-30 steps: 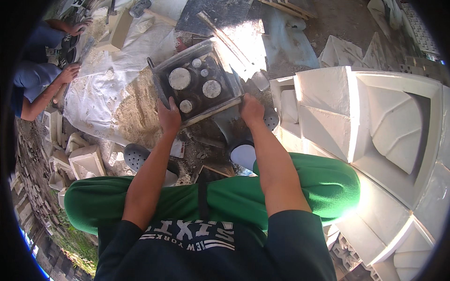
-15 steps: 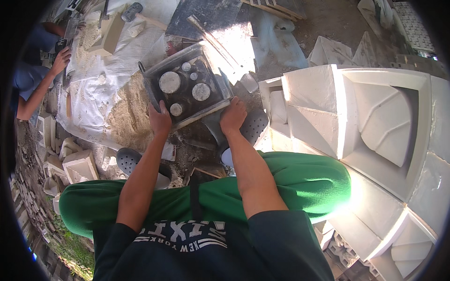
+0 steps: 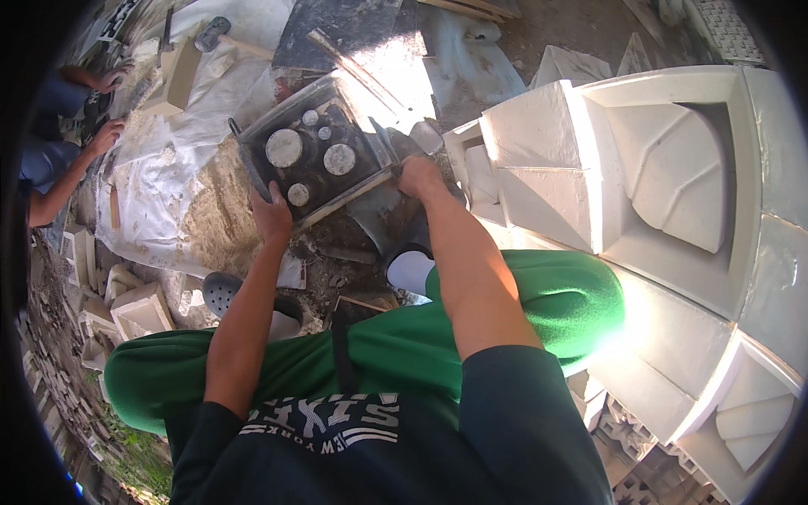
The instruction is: The person cleans and separates components of a stone-molding frame by hand, then uses a small trowel to scrape and move sand into the frame before smoothing it.
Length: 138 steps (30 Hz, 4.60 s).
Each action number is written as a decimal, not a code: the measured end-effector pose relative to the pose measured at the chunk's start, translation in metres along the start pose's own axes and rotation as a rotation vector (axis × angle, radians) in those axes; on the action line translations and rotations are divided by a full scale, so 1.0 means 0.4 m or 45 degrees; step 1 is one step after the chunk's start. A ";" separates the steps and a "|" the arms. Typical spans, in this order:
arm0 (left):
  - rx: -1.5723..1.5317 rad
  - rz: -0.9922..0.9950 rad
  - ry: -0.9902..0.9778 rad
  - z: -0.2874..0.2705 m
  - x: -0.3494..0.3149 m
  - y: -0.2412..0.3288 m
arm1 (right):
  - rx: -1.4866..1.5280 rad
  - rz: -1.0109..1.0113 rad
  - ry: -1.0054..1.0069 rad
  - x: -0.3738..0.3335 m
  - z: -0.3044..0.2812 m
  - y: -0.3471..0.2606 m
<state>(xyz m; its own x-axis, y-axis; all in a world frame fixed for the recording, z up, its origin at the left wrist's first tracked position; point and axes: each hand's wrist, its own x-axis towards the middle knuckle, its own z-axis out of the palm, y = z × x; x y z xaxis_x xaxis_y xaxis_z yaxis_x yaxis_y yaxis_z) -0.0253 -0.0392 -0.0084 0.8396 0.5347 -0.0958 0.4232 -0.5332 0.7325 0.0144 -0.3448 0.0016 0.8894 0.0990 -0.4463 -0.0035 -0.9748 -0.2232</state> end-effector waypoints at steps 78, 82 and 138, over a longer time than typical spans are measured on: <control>-0.080 -0.187 -0.194 -0.058 0.010 0.003 | 0.313 0.299 0.203 0.048 -0.094 -0.259; -0.127 -0.168 -0.223 -0.075 0.020 -0.015 | 0.243 0.136 0.356 0.072 -0.054 -0.222; -0.788 -0.276 -0.391 -0.114 -0.060 -0.079 | 0.185 0.223 0.569 0.080 -0.016 -0.193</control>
<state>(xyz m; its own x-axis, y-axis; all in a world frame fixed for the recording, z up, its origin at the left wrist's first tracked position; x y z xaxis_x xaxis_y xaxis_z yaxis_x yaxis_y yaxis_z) -0.0744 -0.0051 0.0014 0.8549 0.3298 -0.4005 0.3970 0.0811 0.9142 0.0461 -0.2674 0.0099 0.9785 -0.1900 -0.0800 -0.2056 -0.9280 -0.3108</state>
